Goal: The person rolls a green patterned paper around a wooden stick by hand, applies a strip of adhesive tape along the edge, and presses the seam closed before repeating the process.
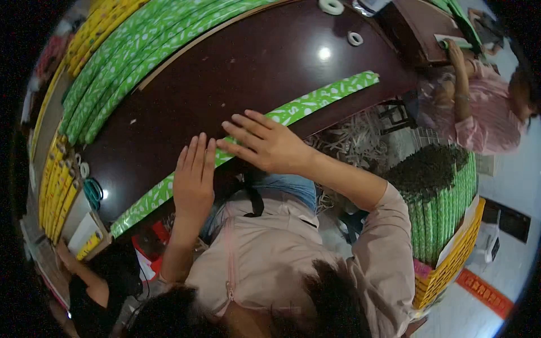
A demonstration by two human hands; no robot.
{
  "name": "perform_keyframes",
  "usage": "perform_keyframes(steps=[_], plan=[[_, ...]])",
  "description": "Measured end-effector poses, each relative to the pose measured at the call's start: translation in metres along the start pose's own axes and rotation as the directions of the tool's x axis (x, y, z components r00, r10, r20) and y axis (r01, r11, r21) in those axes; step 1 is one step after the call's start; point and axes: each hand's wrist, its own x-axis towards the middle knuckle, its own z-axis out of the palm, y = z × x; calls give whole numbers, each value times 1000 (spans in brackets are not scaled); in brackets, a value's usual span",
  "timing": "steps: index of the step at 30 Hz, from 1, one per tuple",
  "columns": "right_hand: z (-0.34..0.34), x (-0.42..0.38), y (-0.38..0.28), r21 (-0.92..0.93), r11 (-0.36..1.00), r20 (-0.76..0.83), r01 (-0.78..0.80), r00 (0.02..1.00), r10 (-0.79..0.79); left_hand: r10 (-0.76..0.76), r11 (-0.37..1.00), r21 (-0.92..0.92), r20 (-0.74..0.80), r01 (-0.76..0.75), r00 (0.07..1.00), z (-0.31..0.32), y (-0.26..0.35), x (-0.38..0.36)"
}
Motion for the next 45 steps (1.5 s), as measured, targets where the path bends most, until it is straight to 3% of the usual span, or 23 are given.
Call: perform_keyframes(steps=[2,7,8,10,11,13,14,15,16,17,18,20,22,24,27,33,36,45], plan=[[6,-5,0,44,999,-10,-4,1000,5,19,1000,3,-5,-19,1000,4,-1,-2],[-3,-9,-15,-88,993,-21,-85,996,83,42,999,24,35,-42,999,0,0,1],[-6,-14,-19,72,985,-76,-158,984,164,41,999,27,46,-42,998,0,1,1],[-16,-28,-18,168,959,-286,-228,920,268,66,998,-4,45,-66,997,1,0,1],[-29,-35,-11,145,924,-348,-354,856,382,70,998,-9,48,-69,996,1,0,0],[-51,-56,14,129,738,-532,-662,582,615,112,994,-15,34,-112,993,4,-4,-1],[-47,-73,38,281,607,-638,-743,328,696,112,994,-8,32,-112,993,4,-3,-2],[-50,-92,60,370,455,-638,-810,134,758,111,994,0,32,-111,993,3,-1,-2],[-53,-112,80,616,179,-433,-767,-140,890,128,992,0,31,-128,991,3,-1,-3],[-68,-117,91,781,27,-235,-623,-254,938,129,992,6,30,-129,991,3,-1,-3],[-71,-128,103,783,28,-241,-621,-262,934,126,992,13,27,-127,992,3,-1,-3],[-62,-153,129,750,-100,-56,-653,-214,975,124,992,16,35,-125,992,1,0,-3],[-51,-169,145,743,-31,-119,-668,-178,977,118,993,20,47,-119,992,1,1,-4],[-59,-161,148,727,-128,21,-675,-165,986,118,992,40,53,-120,992,3,0,-4],[-64,-151,148,690,-134,47,-712,-140,989,129,991,39,59,-131,990,1,0,-5],[-67,-154,146,784,59,-136,-618,-78,988,116,992,33,76,-119,990,-1,1,-5],[-72,-152,140,749,50,-92,-660,-30,995,110,994,18,68,-112,992,-1,2,-4],[-78,-148,144,669,-36,8,-742,-42,999,111,994,15,68,-112,992,-1,1,-4]])
